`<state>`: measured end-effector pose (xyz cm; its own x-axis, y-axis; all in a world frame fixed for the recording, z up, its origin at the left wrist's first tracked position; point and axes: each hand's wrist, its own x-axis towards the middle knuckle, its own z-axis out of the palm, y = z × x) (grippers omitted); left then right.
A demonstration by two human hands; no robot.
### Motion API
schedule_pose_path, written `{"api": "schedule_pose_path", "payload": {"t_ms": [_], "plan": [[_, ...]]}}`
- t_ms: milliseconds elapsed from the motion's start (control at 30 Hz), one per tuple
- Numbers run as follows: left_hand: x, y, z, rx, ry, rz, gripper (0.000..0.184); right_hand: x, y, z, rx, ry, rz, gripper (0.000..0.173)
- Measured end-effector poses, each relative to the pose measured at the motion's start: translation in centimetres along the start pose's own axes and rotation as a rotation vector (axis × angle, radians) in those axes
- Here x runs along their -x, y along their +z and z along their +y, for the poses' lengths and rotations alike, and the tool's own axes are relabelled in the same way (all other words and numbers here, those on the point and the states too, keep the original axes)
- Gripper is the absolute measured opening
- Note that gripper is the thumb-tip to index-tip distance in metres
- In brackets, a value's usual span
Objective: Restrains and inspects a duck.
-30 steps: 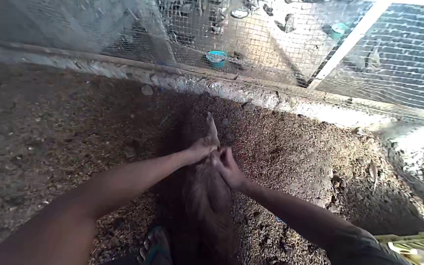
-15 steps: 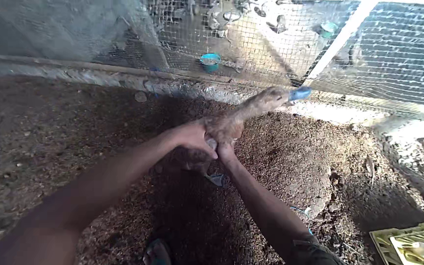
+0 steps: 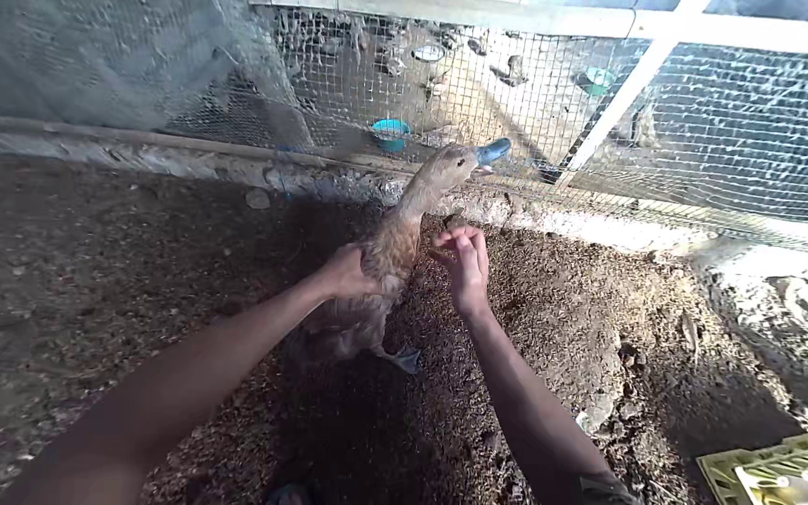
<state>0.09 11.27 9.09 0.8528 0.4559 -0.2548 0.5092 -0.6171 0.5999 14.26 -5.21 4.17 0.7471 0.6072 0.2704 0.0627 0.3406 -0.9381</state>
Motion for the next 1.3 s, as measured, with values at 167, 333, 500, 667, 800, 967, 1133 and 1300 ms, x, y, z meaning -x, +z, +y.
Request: {"api": "schedule_pose_path", "payload": {"t_ms": [167, 333, 500, 667, 800, 967, 1133, 1300], "plan": [[0.4, 1.3, 1.3, -0.213, 0.042, -0.085, 0.071, -3.3, 3.0, -3.0, 0.283, -0.013, 0.123, 0.056], [1.1, 0.4, 1.5, -0.244, 0.011, -0.071, 0.08, -7.2, 4.5, -1.9, 0.278, 0.011, 0.27, 0.035], [1.6, 0.4, 1.2, -0.307, -0.005, -0.103, 0.08, -8.7, 4.5, 0.1, -0.074, 0.262, 0.181, 0.053], [1.8, 0.3, 1.1, -0.337, 0.04, -0.127, 0.084, -10.2, 4.9, -1.6, -0.226, 0.211, 0.088, 0.061], [1.8, 0.4, 1.0, -0.411, 0.095, -0.158, 0.074, -10.3, 6.5, -2.7, -0.036, 0.078, -0.07, 0.038], [2.4, 0.4, 0.8, -0.32, 0.114, -0.127, 0.078, -10.2, 9.0, -3.7, 0.188, -0.083, -0.244, 0.034], [2.4, -0.1, -0.2, -0.173, -0.051, -0.053, 0.068, -8.4, 10.6, -2.2, 0.154, -0.063, -0.264, 0.033], [2.2, 0.0, -0.7, -0.07, -0.062, 0.032, 0.079, -7.9, 9.0, 0.7, 0.224, 0.02, -0.104, 0.033]]}}
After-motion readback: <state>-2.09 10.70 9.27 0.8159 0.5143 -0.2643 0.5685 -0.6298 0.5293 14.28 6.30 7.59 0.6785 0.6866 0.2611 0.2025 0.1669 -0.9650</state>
